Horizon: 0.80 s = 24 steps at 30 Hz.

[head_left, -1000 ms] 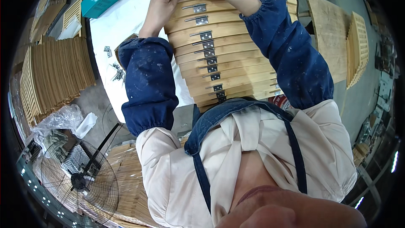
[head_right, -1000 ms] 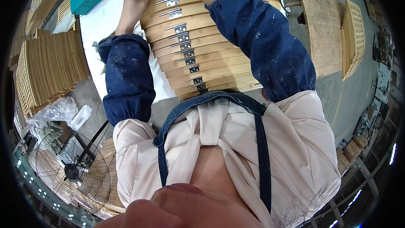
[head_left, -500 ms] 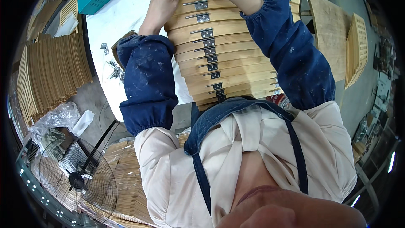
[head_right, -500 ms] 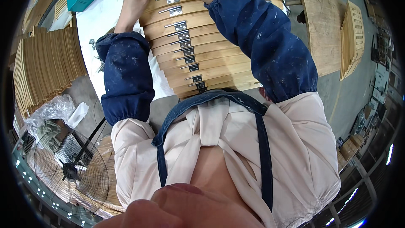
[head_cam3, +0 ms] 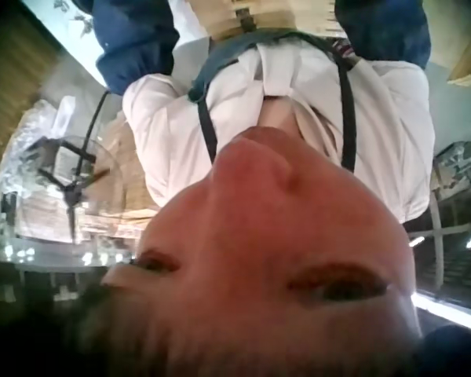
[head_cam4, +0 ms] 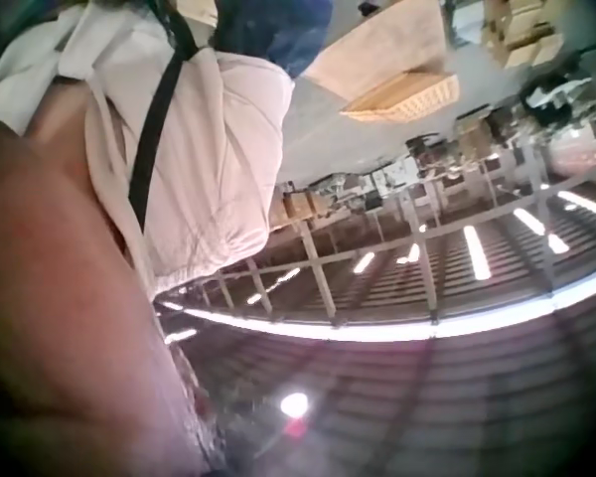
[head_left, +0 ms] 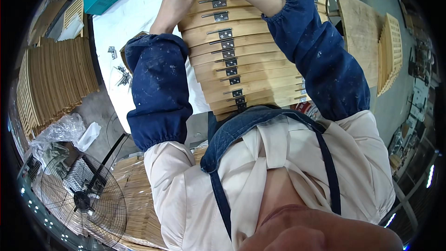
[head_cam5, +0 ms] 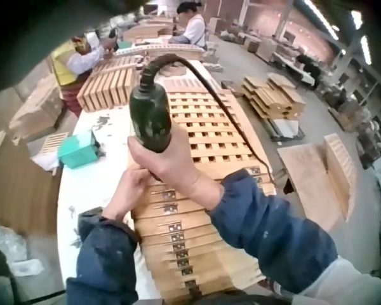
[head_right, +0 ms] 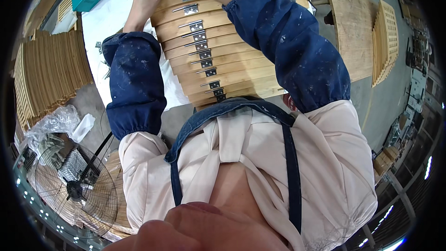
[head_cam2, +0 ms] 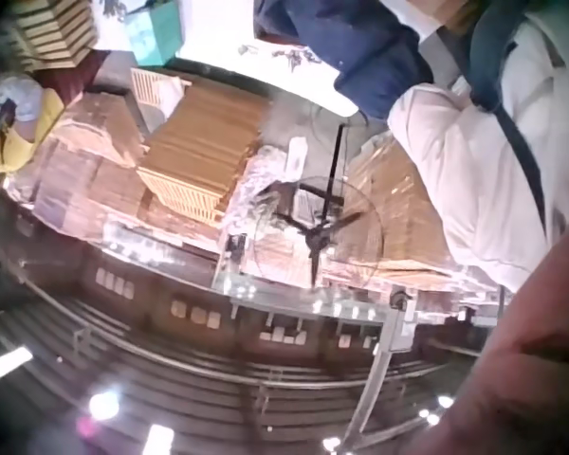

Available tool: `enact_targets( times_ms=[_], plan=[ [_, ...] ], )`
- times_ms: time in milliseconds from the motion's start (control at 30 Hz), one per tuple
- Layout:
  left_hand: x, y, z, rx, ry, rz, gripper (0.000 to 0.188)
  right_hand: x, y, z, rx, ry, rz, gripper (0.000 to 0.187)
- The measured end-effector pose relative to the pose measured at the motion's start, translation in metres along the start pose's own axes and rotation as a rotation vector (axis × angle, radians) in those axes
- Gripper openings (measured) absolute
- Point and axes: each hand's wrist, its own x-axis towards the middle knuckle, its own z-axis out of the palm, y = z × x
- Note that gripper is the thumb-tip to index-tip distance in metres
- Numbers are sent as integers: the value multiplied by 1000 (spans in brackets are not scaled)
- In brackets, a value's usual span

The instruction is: Using an electric screwdriver to attach wooden slats to a larger frame to assemble a structure.

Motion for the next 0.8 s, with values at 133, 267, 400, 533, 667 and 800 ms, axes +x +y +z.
enact_targets(
  times_ms=[133, 267, 400, 533, 667, 800],
  plan=[
    [-2, 0, 0, 26, 9, -41, 25, 5, -3, 3, 198, -10, 159, 14],
    [5, -4, 9, 93, -19, -16, 25, -10, -30, -43, 203, 215, 162, 19],
    [9, -1, 32, 284, 30, 99, 26, -26, -91, -100, 164, 379, -48, 26],
    [12, 8, 55, 357, 48, 120, 28, -80, -133, -183, 115, 483, -62, 28],
    [-14, 24, 55, 360, 33, 49, 28, -142, -159, -219, 152, 646, -93, 26],
    [-31, 35, 48, 441, 18, 75, 27, -176, -179, -227, 106, 841, -32, 27]
  ],
)
